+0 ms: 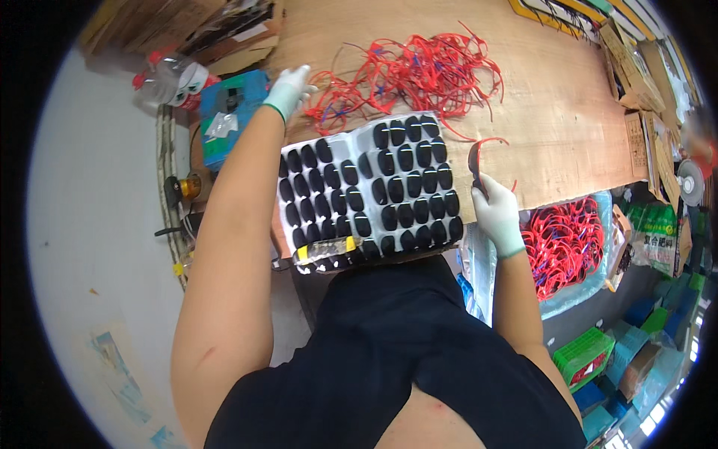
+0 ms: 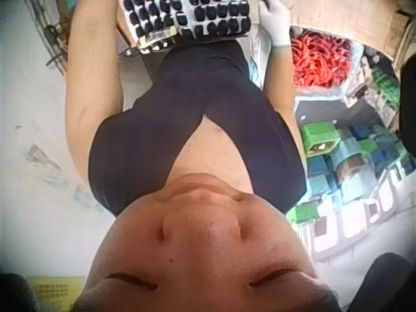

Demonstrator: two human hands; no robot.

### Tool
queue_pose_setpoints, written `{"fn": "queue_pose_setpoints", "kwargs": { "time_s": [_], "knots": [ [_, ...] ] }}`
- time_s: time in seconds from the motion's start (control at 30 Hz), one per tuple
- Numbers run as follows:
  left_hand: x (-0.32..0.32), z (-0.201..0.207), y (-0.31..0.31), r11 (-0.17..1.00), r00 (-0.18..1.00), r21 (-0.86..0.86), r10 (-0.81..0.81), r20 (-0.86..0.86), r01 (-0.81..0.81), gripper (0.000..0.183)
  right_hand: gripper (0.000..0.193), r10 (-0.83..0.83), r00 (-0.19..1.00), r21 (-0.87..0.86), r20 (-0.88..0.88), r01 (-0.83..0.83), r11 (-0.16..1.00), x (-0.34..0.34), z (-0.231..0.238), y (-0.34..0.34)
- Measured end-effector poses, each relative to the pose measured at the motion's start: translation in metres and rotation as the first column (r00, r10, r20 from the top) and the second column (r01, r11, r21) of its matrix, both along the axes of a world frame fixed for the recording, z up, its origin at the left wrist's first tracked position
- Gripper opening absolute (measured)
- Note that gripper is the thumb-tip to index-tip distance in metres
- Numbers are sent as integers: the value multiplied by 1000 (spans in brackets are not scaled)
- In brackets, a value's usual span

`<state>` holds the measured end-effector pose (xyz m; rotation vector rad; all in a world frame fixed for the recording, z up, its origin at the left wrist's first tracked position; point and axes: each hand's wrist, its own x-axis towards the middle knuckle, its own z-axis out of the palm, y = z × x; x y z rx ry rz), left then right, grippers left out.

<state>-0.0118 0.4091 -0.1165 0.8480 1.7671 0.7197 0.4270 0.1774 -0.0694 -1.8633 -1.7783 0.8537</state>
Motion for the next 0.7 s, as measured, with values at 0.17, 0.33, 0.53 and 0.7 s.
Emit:
{"fn": "queue_pose_setpoints", "kwargs": {
  "time_s": [0.17,0.33,0.53,0.7],
  "knots": [
    [7,-38,34,868,885,-486,303,354,-102,60,18,185,904,-76,386,-168,983,53,-108,10],
    [8,-47,26,874,832,-276,473,289,-401,53,27,142,882,46,448,-181,982,37,-87,22],
    [13,-33,21,880,798,-297,466,382,-371,66,25,190,976,421,103,-216,881,-25,-27,75],
    [36,-42,27,740,602,-394,672,431,-544,60,14,362,924,493,121,-372,786,-96,-9,98]
  ]
}}
